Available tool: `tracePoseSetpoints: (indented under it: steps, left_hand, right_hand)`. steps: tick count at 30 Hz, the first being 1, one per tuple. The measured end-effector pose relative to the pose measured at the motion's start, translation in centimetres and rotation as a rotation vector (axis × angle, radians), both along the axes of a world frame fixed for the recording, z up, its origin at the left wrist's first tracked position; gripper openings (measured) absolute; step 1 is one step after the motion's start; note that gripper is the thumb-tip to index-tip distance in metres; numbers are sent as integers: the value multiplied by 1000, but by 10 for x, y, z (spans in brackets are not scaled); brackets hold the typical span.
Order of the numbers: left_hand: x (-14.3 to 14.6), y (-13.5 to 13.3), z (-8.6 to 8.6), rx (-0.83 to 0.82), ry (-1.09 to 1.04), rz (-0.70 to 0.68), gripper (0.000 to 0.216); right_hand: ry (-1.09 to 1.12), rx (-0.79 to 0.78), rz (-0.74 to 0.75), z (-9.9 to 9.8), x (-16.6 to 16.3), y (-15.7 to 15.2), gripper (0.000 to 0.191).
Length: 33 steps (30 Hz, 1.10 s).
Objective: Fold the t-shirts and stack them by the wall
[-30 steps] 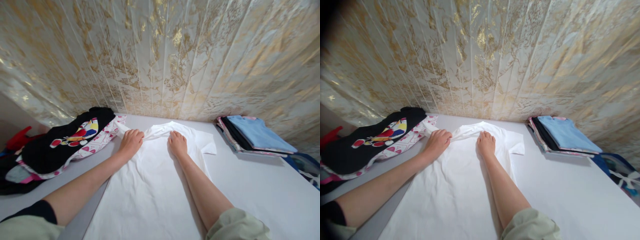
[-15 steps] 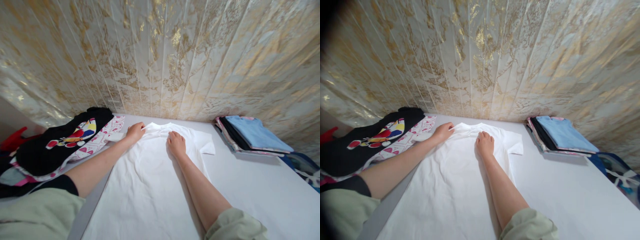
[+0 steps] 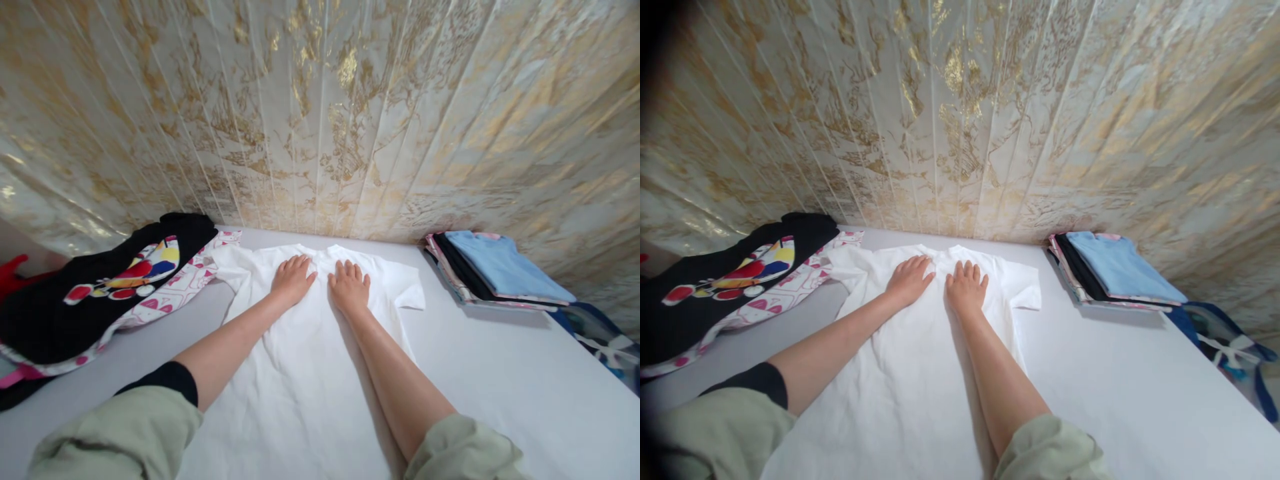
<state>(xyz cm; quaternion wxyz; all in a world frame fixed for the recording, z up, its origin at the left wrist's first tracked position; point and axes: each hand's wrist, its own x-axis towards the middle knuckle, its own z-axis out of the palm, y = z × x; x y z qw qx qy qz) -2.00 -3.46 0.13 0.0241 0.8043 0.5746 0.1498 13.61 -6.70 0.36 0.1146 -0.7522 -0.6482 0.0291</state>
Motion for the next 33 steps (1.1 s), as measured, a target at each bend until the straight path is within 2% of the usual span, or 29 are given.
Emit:
tracePoseSetpoints:
  steps: [3,7,12,15,17,20,27,30,33]
  left_hand:
    - [-7,11,1,-118,45,-11,57]
    - [-12,30,5,-161,105,4,62]
    - [15,37,2,-160,95,-27,61]
    - [30,38,-1,-129,71,-52,60]
    - [31,40,-2,-112,62,-59,60]
    - [11,45,-2,-104,64,-19,59]
    - [-72,49,8,-94,91,190,51]
    - [-86,45,11,-67,88,205,48]
    - [-85,43,9,-38,76,197,48]
  right_hand:
    - [-8,-50,-40,1,19,4,60]
    - [-25,-96,-163,3,60,6,60]
    - [-63,-91,-237,2,101,5,61]
    - [-74,-76,-252,0,111,6,61]
    - [-74,-62,-260,0,113,7,61]
    - [-74,-48,-266,0,114,7,60]
    - [-71,-23,-255,-3,114,6,60]
    - [-69,-26,-262,0,114,6,58]
    - [-105,-31,-258,10,98,8,56]
